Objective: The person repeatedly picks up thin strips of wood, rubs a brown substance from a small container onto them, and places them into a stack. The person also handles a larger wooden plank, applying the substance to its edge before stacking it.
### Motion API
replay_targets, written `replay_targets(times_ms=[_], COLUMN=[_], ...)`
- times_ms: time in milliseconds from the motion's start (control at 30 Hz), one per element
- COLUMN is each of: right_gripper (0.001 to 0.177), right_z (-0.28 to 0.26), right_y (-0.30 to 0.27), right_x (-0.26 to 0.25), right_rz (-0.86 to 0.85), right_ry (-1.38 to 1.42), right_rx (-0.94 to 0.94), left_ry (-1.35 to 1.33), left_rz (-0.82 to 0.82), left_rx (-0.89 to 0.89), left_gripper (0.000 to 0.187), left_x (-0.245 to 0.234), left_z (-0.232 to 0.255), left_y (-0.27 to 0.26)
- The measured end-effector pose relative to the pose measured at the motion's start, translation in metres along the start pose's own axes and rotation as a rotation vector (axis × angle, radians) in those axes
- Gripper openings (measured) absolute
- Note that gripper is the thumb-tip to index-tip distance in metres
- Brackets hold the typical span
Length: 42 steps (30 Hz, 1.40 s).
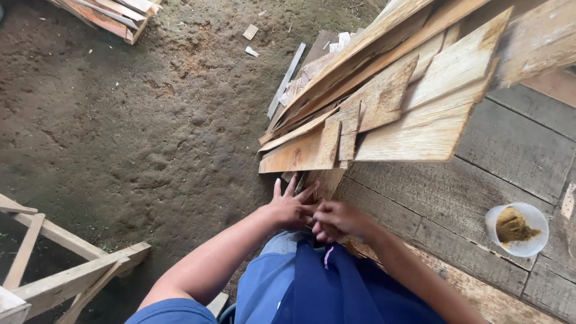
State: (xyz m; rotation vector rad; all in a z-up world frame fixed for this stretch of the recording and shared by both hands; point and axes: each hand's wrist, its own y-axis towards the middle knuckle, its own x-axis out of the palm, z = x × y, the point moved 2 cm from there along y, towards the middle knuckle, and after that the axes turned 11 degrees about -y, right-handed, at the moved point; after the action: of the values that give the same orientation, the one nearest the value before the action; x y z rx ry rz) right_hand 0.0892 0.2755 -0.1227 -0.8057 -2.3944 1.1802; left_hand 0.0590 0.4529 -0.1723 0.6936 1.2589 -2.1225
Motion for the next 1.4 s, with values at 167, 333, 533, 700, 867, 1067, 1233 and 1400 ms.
replay_targets(times_ms=[167,333,533,700,867,1067,1233,1400], right_gripper=[0.022,0.035,0.041,0.047,0.071,0.044,0.016,0.015], right_z=[-0.003,0.008,-0.041,-0.035,-0.011,-0.007,-0.028,-0.012], right_y=[-0.028,-0.032,-0.078,-0.067,-0.045,-0.035,-0.040,0.020], right_x=[-0.022,-0.036,-0.013,-0.030,-0.057,-0.035,-0.031,-0.077], right_rz=[0.248,0.342,0.299,0.665,0.713,0.148,0.057,0.112], right_ry=[-0.093,-0.202,-0.180,-0.880,-0.891,-0.272,-0.287,-0.687], right_rx=[-0.333,-0.470,-0.565,-0.571,-0.487,-0.573,-0.488,-0.376], left_ry=[-0.111,-0.498,-1.430,-1.885,-2.024,-1.927,-1.430,-1.108], left_rz=[-0.078,0.412,0.696,0.588,0.644,0.805,0.985,1.017], left_rx=[-0.018,-0.010,-0.066,0.030,0.101,0.086,-0.026,-0.384], left_gripper=[0.066,0.053,0.054,0.089,0.082,0.072,0.089,0.103], left_x=[-0.007,-0.017,-0.012,-0.002,0.004,0.011,0.036,0.056], left_z=[0.013,0.038,0.084,0.092,0.106,0.102,0.086,0.057], left_y=[-0.011,-0.026,-0.016,-0.006,-0.024,-0.036,-0.023,-0.030])
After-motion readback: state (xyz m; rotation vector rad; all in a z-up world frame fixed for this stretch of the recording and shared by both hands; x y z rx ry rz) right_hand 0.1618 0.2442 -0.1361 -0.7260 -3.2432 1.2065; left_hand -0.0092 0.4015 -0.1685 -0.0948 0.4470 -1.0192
